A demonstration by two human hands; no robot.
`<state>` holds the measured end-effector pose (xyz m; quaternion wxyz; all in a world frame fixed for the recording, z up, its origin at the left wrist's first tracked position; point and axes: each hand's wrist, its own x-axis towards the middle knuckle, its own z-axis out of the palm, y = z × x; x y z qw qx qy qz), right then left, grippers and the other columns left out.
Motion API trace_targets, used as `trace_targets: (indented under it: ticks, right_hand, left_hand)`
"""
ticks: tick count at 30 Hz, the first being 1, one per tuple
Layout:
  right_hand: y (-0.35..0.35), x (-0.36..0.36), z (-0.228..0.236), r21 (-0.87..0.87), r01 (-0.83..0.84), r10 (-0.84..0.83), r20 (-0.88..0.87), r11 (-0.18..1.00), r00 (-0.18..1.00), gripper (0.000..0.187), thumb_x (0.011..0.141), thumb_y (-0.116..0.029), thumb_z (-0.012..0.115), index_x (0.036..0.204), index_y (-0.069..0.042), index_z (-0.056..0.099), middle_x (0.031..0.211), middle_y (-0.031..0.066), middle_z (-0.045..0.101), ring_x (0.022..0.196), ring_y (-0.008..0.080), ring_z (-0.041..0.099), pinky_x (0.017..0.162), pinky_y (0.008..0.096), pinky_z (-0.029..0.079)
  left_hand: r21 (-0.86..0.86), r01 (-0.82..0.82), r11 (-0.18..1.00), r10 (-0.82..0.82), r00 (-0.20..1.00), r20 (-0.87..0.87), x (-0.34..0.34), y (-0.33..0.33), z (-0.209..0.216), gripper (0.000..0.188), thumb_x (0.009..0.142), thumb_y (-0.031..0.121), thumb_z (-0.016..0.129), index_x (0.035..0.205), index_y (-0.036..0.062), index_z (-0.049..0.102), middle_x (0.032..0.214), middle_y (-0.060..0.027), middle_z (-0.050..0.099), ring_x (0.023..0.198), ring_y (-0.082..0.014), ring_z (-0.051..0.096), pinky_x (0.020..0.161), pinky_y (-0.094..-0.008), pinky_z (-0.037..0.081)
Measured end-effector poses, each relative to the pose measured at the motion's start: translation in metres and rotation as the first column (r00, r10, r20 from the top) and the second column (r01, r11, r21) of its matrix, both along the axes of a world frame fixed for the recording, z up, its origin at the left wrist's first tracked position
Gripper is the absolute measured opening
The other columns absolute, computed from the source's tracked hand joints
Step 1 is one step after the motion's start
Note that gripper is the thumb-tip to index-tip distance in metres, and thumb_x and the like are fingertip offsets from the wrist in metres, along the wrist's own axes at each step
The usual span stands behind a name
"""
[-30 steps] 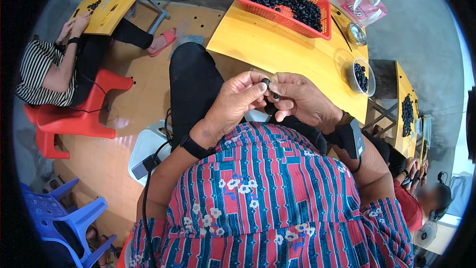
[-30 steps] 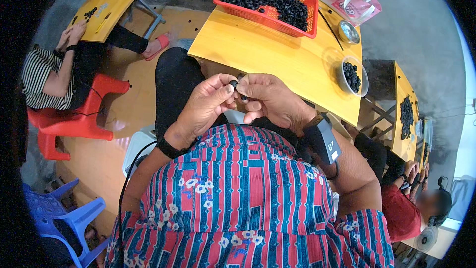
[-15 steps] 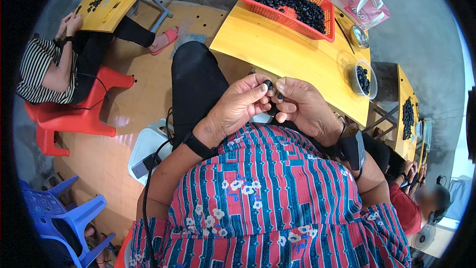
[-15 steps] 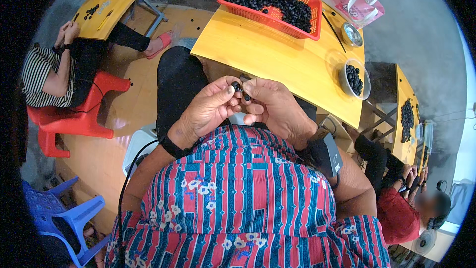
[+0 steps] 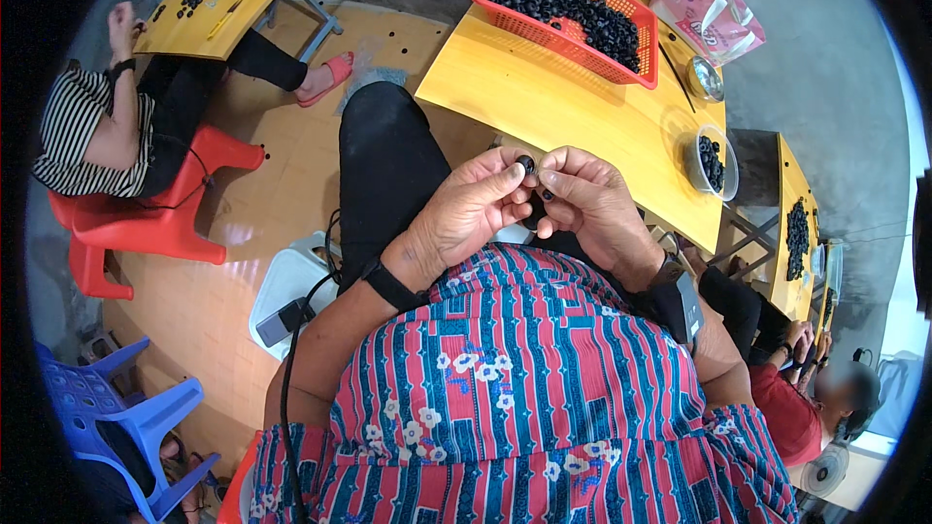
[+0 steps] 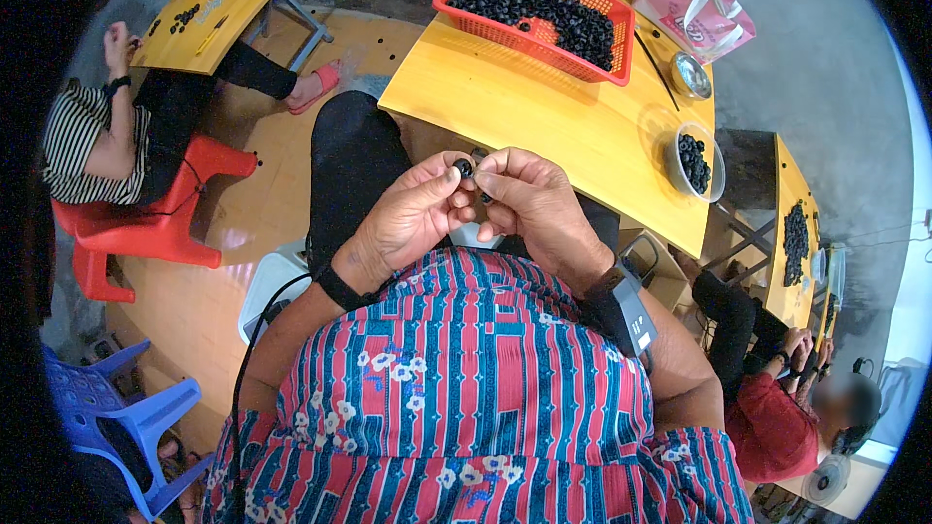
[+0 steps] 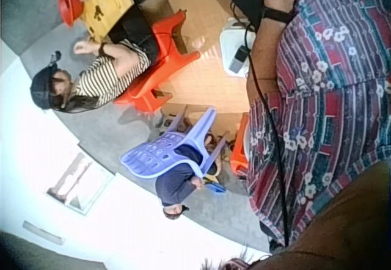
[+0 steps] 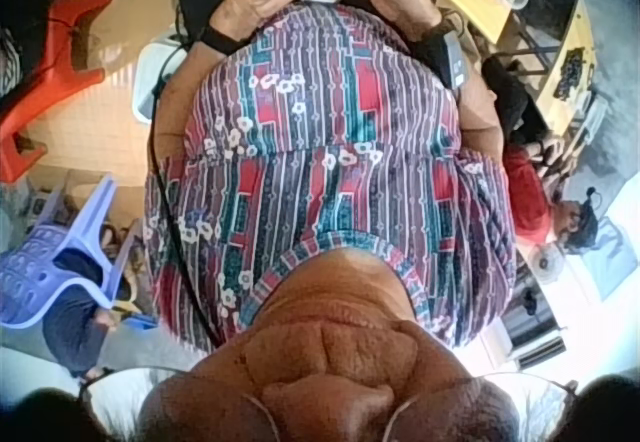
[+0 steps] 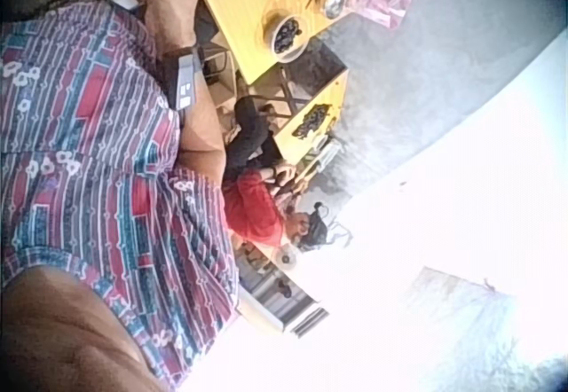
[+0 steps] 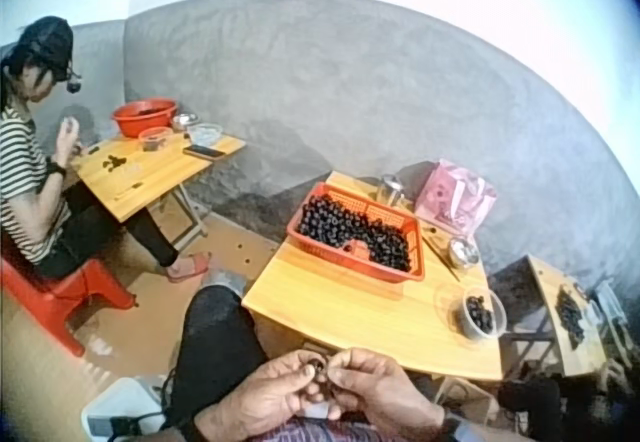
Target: The recorder is sorting and inspecting small black buttons or beads, placing selected ones into a small bowl.
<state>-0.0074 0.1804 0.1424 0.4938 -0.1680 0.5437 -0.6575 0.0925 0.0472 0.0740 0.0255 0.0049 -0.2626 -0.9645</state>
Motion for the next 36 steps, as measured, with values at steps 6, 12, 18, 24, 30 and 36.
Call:
trace_targets:
  ticks: [6, 12, 18, 24, 30, 36]
  right_hand:
    - [-0.002, 0.0, -0.003, -0.011, 0.034, -0.035, -0.045, 0.999, 0.998, 0.01, 0.091, -0.011, 0.054, 0.09, -0.001, 0.056, 0.071, 0.004, 0.058, 0.048, 0.0072, 0.05, 0.046, 0.0219, 0.048]
    - [-0.001, -0.003, -0.013, -0.007, 0.058, -0.058, -0.067, 0.998, 0.996, 0.011, 0.091, -0.013, 0.056, 0.088, -0.003, 0.056, 0.073, 0.005, 0.06, 0.048, 0.0105, 0.056, 0.042, 0.0199, 0.041]
    - [0.002, -0.009, -0.009, -0.074, 0.074, -0.068, 0.077, 0.994, 0.995, 0.013, 0.091, -0.014, 0.056, 0.09, -0.002, 0.057, 0.073, 0.0041, 0.059, 0.059, 0.0098, 0.058, 0.052, 0.0213, 0.048]
    - [0.006, -0.016, -0.014, -0.187, 0.065, -0.031, 0.182, 0.98, 0.983, 0.013, 0.091, -0.009, 0.055, 0.097, 0.001, 0.06, 0.078, 0.004, 0.06, 0.072, 0.0106, 0.06, 0.069, 0.025, 0.056]
    - [0.006, -0.017, -0.016, -0.227, 0.019, 0.029, 0.206, 0.974, 0.978, 0.013, 0.09, -0.005, 0.054, 0.1, 0.002, 0.059, 0.083, 0.0057, 0.061, 0.075, 0.0119, 0.061, 0.075, 0.0251, 0.056]
    - [0.002, -0.014, -0.01, -0.24, 0.018, 0.02, 0.153, 0.971, 0.988, 0.013, 0.087, 0.0, 0.056, 0.1, -0.002, 0.059, 0.09, 0.0061, 0.062, 0.08, 0.0136, 0.063, 0.075, 0.0264, 0.055]
  left_hand:
    - [-0.005, -0.031, 1.0, 0.031, 0.998, 0.053, 0.0, 0.001, -0.002, 0.015, 0.094, 0.018, 0.052, 0.104, 0.0071, 0.055, 0.083, 0.0018, 0.055, 0.076, -0.0071, 0.05, 0.075, -0.0243, 0.046]
    - [-0.06, -0.028, 0.998, 0.032, 0.997, 0.068, 0.0, 0.001, -0.002, 0.016, 0.093, 0.018, 0.053, 0.105, 0.0074, 0.056, 0.085, 0.0011, 0.056, 0.076, -0.0072, 0.051, 0.074, -0.0242, 0.046]
    - [-0.059, -0.024, 0.998, 0.031, 0.992, 0.121, 0.001, 0.002, -0.001, 0.016, 0.093, 0.017, 0.055, 0.104, 0.0054, 0.056, 0.085, 0.0004, 0.056, 0.071, -0.0063, 0.05, 0.07, -0.0221, 0.046]
    - [0.002, -0.017, 1.0, 0.016, 0.999, 0.047, 0.002, -0.003, -0.004, 0.017, 0.093, 0.02, 0.054, 0.104, 0.0084, 0.056, 0.087, 0.0017, 0.056, 0.076, -0.0069, 0.05, 0.074, -0.0249, 0.046]
    - [-0.004, -0.006, 1.0, 0.006, 1.0, 0.025, 0.001, -0.002, -0.004, 0.017, 0.093, 0.021, 0.054, 0.104, 0.0082, 0.056, 0.09, 0.0, 0.06, 0.076, -0.0072, 0.052, 0.074, -0.0248, 0.046]
    - [-0.007, -0.002, 1.0, 0.002, 1.0, 0.006, 0.002, -0.002, -0.004, 0.018, 0.093, 0.021, 0.054, 0.105, 0.0084, 0.057, 0.091, -0.0014, 0.061, 0.08, -0.0077, 0.054, 0.075, -0.0245, 0.047]
